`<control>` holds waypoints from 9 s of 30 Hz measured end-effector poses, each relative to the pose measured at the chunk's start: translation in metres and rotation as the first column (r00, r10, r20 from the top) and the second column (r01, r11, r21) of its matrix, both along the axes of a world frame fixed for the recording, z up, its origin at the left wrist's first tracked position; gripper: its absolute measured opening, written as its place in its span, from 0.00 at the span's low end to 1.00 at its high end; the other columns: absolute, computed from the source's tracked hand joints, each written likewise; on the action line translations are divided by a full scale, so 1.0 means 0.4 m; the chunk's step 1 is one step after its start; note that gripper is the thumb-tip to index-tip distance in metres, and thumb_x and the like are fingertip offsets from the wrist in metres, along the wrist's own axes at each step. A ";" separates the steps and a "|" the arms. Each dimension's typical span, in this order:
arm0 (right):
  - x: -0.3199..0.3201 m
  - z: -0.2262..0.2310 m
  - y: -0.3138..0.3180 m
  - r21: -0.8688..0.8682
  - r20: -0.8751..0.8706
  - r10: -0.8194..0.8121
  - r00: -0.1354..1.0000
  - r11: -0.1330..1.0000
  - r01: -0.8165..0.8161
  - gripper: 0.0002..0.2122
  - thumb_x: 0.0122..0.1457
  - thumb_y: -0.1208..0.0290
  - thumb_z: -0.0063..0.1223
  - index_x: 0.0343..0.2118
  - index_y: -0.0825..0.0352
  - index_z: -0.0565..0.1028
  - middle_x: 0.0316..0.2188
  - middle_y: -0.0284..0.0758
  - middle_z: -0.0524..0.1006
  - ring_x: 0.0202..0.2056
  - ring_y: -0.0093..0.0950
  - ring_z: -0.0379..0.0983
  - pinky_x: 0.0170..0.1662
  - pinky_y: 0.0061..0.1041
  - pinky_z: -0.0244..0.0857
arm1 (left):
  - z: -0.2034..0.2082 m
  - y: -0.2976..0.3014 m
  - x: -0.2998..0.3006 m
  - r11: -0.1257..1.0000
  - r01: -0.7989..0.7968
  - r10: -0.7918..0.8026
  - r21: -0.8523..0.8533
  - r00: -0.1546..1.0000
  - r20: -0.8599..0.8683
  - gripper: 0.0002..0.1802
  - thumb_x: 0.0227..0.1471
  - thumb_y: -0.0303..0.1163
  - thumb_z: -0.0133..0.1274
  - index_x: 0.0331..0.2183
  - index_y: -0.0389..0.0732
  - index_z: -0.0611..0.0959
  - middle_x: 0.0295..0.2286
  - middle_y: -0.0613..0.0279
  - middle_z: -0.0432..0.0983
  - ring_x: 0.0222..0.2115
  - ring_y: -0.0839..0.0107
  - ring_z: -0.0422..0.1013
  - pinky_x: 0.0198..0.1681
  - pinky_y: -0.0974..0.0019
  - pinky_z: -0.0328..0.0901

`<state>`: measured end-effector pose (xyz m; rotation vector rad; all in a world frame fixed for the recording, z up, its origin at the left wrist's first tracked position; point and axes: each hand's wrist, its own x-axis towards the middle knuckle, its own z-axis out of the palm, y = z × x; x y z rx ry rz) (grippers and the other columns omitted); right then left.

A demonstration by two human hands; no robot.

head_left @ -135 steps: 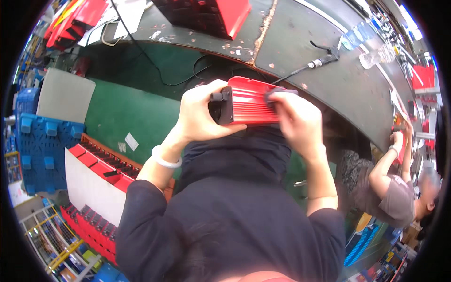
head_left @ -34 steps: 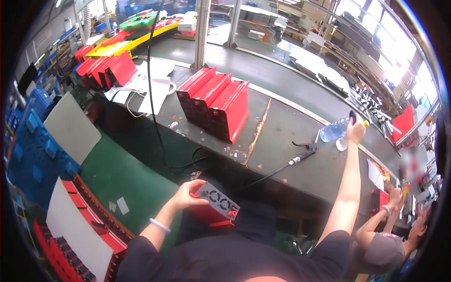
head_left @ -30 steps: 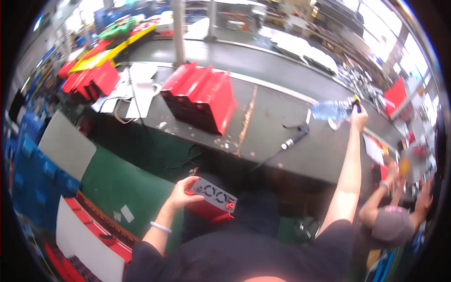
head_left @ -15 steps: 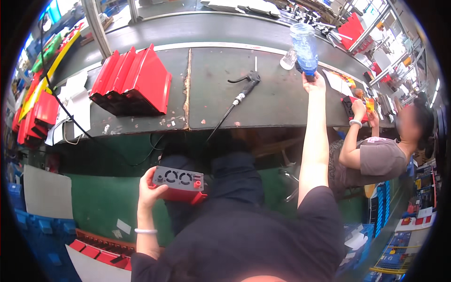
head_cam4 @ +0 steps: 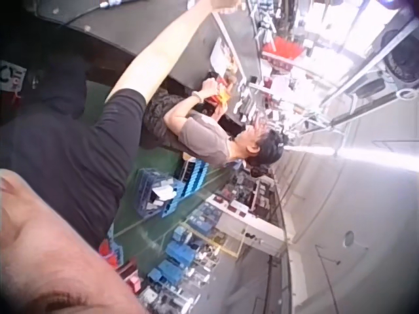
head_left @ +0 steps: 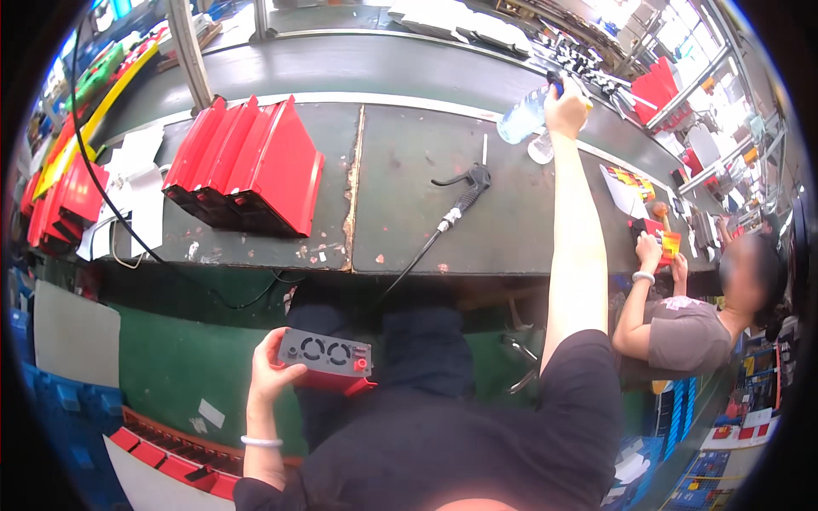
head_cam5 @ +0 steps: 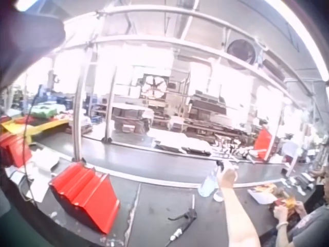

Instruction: Cleaning and inspecting red electronic power inverter housings with a cloth and an air nozzle.

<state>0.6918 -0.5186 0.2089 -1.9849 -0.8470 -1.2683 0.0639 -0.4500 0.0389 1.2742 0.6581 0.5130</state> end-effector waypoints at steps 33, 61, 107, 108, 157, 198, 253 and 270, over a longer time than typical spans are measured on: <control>-0.453 -0.208 -0.271 0.951 0.163 0.792 -0.588 0.032 0.307 0.12 0.65 0.69 0.41 0.44 0.72 0.69 0.42 0.44 0.75 0.43 0.41 0.74 0.52 0.41 0.69 | -0.005 -0.009 -0.019 0.999 0.027 -0.026 -0.036 1.000 0.016 0.43 0.33 0.35 0.70 0.51 0.31 0.68 0.40 0.59 0.73 0.41 0.72 0.71 0.46 0.69 0.66; -0.884 -0.311 -0.264 0.846 -0.115 0.406 -0.907 0.519 0.125 0.19 0.63 0.69 0.45 0.56 0.67 0.63 0.51 0.39 0.71 0.52 0.30 0.67 0.55 0.32 0.62 | 0.014 -0.032 -0.033 0.998 0.037 -0.039 0.059 0.999 0.025 0.36 0.35 0.24 0.66 0.49 0.35 0.71 0.42 0.63 0.72 0.45 0.76 0.67 0.51 0.70 0.61; -0.893 -0.334 -0.049 -0.342 -0.769 0.639 -0.001 -0.413 -0.844 0.19 0.35 0.83 0.55 0.36 0.64 0.76 0.35 0.34 0.72 0.34 0.35 0.68 0.38 0.31 0.64 | 0.004 -0.005 -0.028 0.986 0.146 -0.146 0.077 0.989 -0.009 0.37 0.31 0.29 0.69 0.47 0.36 0.73 0.42 0.63 0.72 0.46 0.74 0.66 0.53 0.68 0.60; -0.908 -0.354 -0.060 -0.264 -0.794 0.605 -0.062 -0.436 -0.860 0.18 0.35 0.83 0.55 0.34 0.65 0.76 0.35 0.35 0.72 0.35 0.35 0.68 0.39 0.32 0.64 | 0.006 -0.004 -0.023 0.981 0.162 -0.164 0.105 0.986 0.013 0.37 0.31 0.30 0.69 0.46 0.36 0.73 0.41 0.63 0.72 0.46 0.74 0.67 0.53 0.68 0.60; -1.033 -0.223 -0.090 -0.405 -0.738 0.653 0.169 -0.229 -0.885 0.19 0.40 0.80 0.50 0.40 0.64 0.74 0.29 0.33 0.69 0.35 0.33 0.65 0.45 0.34 0.57 | -0.033 0.019 -0.011 0.989 0.142 -0.141 -0.035 0.989 0.041 0.36 0.37 0.25 0.67 0.50 0.34 0.71 0.43 0.63 0.72 0.44 0.76 0.68 0.49 0.70 0.64; -1.081 -0.375 -0.020 -0.205 -0.387 0.844 0.372 0.315 -0.927 0.11 0.43 0.79 0.50 0.32 0.70 0.75 0.33 0.38 0.74 0.36 0.37 0.73 0.40 0.29 0.69 | 0.033 -0.057 -0.028 0.787 -0.544 0.551 -0.291 0.832 -0.064 0.24 0.57 0.51 0.47 0.44 0.40 0.77 0.40 0.65 0.77 0.40 0.74 0.73 0.44 0.68 0.66; -0.906 -0.519 -0.378 0.647 -0.760 0.490 -0.428 0.634 -0.424 0.13 0.59 0.76 0.44 0.46 0.74 0.73 0.40 0.33 0.77 0.43 0.20 0.69 0.50 0.19 0.60 | 0.249 -0.058 0.398 0.911 -0.026 0.242 -0.410 0.841 0.484 0.24 0.59 0.47 0.47 0.46 0.36 0.75 0.41 0.60 0.76 0.41 0.72 0.73 0.45 0.67 0.67; -0.777 -0.267 -0.080 0.521 -0.777 0.617 -0.122 0.523 -0.674 0.19 0.63 0.64 0.43 0.53 0.72 0.66 0.49 0.38 0.70 0.51 0.27 0.65 0.54 0.28 0.59 | 0.382 -0.093 0.551 0.842 -0.035 -0.240 0.538 0.869 0.433 0.19 0.50 0.30 0.58 0.44 0.36 0.76 0.39 0.60 0.75 0.40 0.74 0.72 0.45 0.68 0.65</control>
